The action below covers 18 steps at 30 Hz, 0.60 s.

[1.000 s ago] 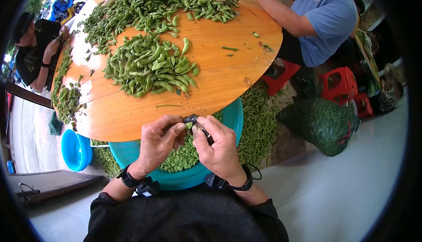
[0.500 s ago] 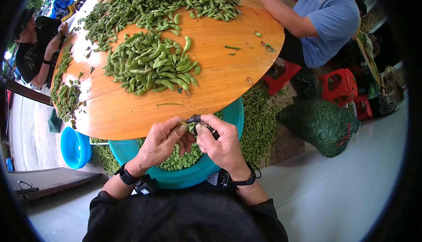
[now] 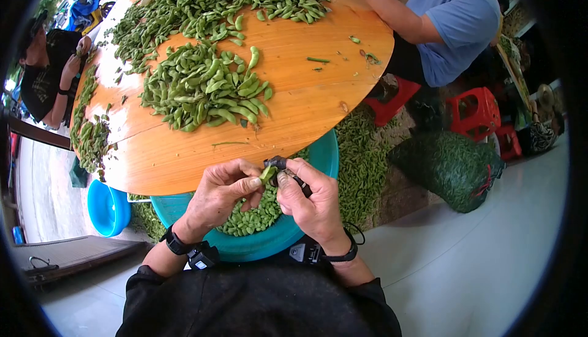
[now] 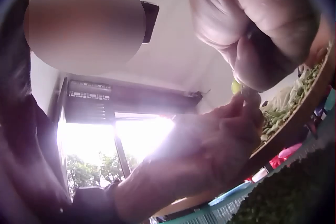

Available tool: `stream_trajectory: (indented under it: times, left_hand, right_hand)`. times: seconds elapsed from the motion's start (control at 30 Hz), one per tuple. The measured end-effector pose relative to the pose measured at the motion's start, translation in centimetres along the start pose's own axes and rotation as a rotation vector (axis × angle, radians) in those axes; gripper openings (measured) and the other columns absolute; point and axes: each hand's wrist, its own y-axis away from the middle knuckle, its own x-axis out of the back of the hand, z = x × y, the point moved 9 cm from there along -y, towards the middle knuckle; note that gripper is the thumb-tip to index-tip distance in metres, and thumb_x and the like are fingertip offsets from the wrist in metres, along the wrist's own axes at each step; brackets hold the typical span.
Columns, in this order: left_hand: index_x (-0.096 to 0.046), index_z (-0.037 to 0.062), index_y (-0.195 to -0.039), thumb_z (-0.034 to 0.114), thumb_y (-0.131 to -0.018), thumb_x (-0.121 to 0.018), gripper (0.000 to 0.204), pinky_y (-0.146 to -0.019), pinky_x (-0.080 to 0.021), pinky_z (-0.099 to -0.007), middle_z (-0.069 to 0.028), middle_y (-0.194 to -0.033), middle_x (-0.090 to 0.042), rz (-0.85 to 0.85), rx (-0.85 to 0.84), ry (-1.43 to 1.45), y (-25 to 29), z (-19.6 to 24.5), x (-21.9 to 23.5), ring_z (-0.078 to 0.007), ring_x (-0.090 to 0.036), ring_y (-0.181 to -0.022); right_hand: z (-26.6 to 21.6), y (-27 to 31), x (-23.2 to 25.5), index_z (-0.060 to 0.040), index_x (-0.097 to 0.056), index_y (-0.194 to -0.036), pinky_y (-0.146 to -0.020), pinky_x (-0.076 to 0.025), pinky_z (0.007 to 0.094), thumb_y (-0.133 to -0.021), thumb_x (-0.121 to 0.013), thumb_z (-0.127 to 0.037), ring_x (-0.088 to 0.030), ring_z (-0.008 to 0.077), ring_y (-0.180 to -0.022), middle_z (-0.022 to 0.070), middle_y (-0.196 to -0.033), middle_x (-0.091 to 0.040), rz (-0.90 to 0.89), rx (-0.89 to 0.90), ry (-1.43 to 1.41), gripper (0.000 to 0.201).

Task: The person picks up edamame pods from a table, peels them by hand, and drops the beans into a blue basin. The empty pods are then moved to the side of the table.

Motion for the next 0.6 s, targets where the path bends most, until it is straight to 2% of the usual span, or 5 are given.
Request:
stream_trajectory:
  times: [0.03, 0.1, 0.33, 0.53, 0.6]
  left_hand:
    - [-0.063, -0.0002, -0.095, 0.011, -0.096, -0.063, 0.011, -0.050, -0.041, -0.0224, -0.0067, -0.070, -0.062, 0.000, 0.001, 0.000, 0.0, 0.1, -0.1, -0.0098, -0.056, -0.059]
    - [-0.064, -0.0002, -0.090, 0.009, -0.094, -0.065, 0.010, -0.047, -0.040, -0.0221, -0.0059, -0.068, -0.062, 0.089, -0.035, -0.008, 0.2, 0.6, 0.5, -0.0098, -0.055, -0.055]
    - [-0.066, -0.0005, -0.086, 0.007, -0.090, -0.070, 0.010, -0.045, -0.040, -0.0201, -0.0041, -0.067, -0.063, 0.196, -0.034, -0.152, 0.5, 0.5, 0.8, -0.0080, -0.056, -0.054]
    - [-0.067, -0.0006, -0.086, 0.009, -0.091, -0.070, 0.011, -0.045, -0.040, -0.0186, -0.0031, -0.068, -0.063, 0.256, -0.104, -0.174, 0.7, 1.1, 0.8, -0.0072, -0.057, -0.055]
    - [-0.067, -0.0006, -0.088, 0.009, -0.091, -0.070, 0.010, -0.046, -0.043, -0.0191, -0.0041, -0.070, -0.064, 0.267, -0.119, -0.184, 0.8, 1.2, 0.9, -0.0078, -0.058, -0.055]
  right_hand:
    - [-0.2, 0.0, 0.2, 0.0073, -0.061, -0.114, -0.048, -0.038, 0.0218, -0.096, -0.055, -0.001, -0.049, 0.0049, -0.057, 0.0002, -0.079, -0.054, 0.001, -0.001, 0.000, 0.020]
    - [1.0, 0.1, -0.5, 0.0078, -0.060, -0.119, -0.048, -0.038, 0.0211, -0.097, -0.055, -0.002, -0.046, 0.0039, -0.057, -0.0004, -0.077, -0.053, -0.073, -0.174, -0.200, 0.024]
    - [1.1, 0.3, -1.2, 0.0084, -0.059, -0.122, -0.048, -0.037, 0.0211, -0.097, -0.055, -0.002, -0.046, 0.0035, -0.057, -0.0012, -0.076, -0.049, -0.072, -0.117, -0.108, 0.027]
    - [0.9, 0.5, -1.4, 0.0098, -0.057, -0.122, -0.048, -0.039, 0.0217, -0.097, -0.056, -0.001, -0.048, 0.0049, -0.059, 0.0014, -0.085, -0.050, -0.072, -0.102, -0.091, 0.028]
    - [0.3, 0.5, -1.6, 0.0085, -0.058, -0.124, -0.049, -0.040, 0.0224, -0.097, -0.056, -0.001, -0.049, 0.0058, -0.060, 0.0019, -0.088, -0.050, -0.064, -0.047, -0.016, 0.029]
